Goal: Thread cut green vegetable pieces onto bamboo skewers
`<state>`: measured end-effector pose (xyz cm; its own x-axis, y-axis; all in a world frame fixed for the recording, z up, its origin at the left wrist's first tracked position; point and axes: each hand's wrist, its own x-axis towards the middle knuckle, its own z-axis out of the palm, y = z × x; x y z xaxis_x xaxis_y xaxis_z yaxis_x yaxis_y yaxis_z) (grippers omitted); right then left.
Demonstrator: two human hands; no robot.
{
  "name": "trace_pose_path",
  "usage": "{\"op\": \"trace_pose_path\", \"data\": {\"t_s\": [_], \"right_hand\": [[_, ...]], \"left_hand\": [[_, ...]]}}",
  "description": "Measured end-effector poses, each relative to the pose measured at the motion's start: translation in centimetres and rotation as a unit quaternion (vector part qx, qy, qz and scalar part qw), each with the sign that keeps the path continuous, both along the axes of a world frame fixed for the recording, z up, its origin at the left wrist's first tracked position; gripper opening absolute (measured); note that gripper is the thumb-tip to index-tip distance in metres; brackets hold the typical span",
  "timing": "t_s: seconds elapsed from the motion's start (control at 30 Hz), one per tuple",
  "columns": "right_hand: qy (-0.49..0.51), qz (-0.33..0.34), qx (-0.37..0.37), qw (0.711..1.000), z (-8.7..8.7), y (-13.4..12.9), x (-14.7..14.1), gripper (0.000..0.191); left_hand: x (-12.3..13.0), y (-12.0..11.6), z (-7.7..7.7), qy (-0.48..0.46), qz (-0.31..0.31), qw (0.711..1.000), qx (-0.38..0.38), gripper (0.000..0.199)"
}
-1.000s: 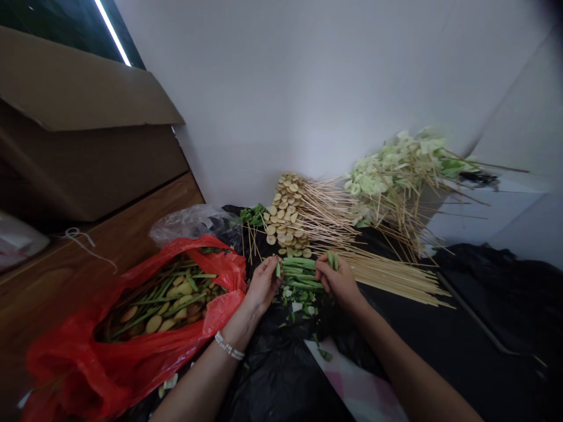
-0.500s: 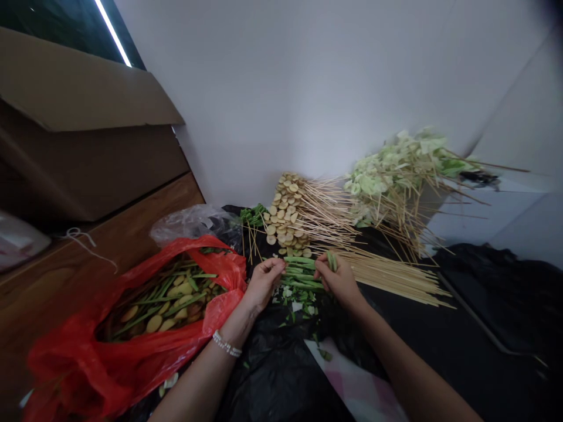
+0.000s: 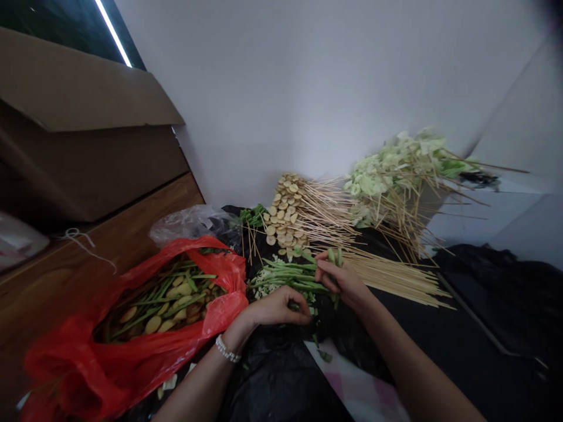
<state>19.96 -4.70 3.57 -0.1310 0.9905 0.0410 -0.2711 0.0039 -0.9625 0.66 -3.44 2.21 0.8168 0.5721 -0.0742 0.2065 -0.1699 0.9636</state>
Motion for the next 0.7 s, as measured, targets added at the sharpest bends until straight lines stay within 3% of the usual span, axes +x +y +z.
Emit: {"op": "trace_pose_path", "data": {"t_s": [0.07,0.13,0.27,0.37,0.5,0.6,0.7], "right_hand": [[-0.020,-0.001,0.011,1.000,0.0,0.2,0.5,0.024],[-0.057,0.003,0.013,0.998,0.0,0.3,0.6,0.023],[-0.138,-0.002,-0.004,0.990,0.0,0.2,-0.1,0.019],[-0.182,-0.009,0.008,0.983,0.0,0.1,-0.6,0.014],[-0.203,-0.020,0.027,0.978,-0.5,0.1,-1.0,0.012],[-0.205,-0.032,0.042,0.977,-1.2,0.3,-1.1,0.010],[-0.186,-0.037,0.047,0.981,-1.6,0.4,-1.1,0.010]], "left_hand": [[-0.1,0.2,-0.1,-0.004,0.032,0.999,0.004,0.018],[-0.2,0.7,-0.3,-0.027,0.113,0.993,-0.005,0.026],[-0.3,1.3,-0.8,-0.072,0.231,0.967,-0.084,0.055],[-0.3,1.3,-1.0,-0.075,0.218,0.968,-0.103,0.051],[-0.1,1.0,-1.0,-0.047,0.171,0.982,-0.060,0.037],[0.3,0.9,-1.1,-0.085,0.189,0.978,-0.036,0.032],[0.6,1.0,-1.3,-0.143,0.237,0.958,-0.076,0.031]]}}
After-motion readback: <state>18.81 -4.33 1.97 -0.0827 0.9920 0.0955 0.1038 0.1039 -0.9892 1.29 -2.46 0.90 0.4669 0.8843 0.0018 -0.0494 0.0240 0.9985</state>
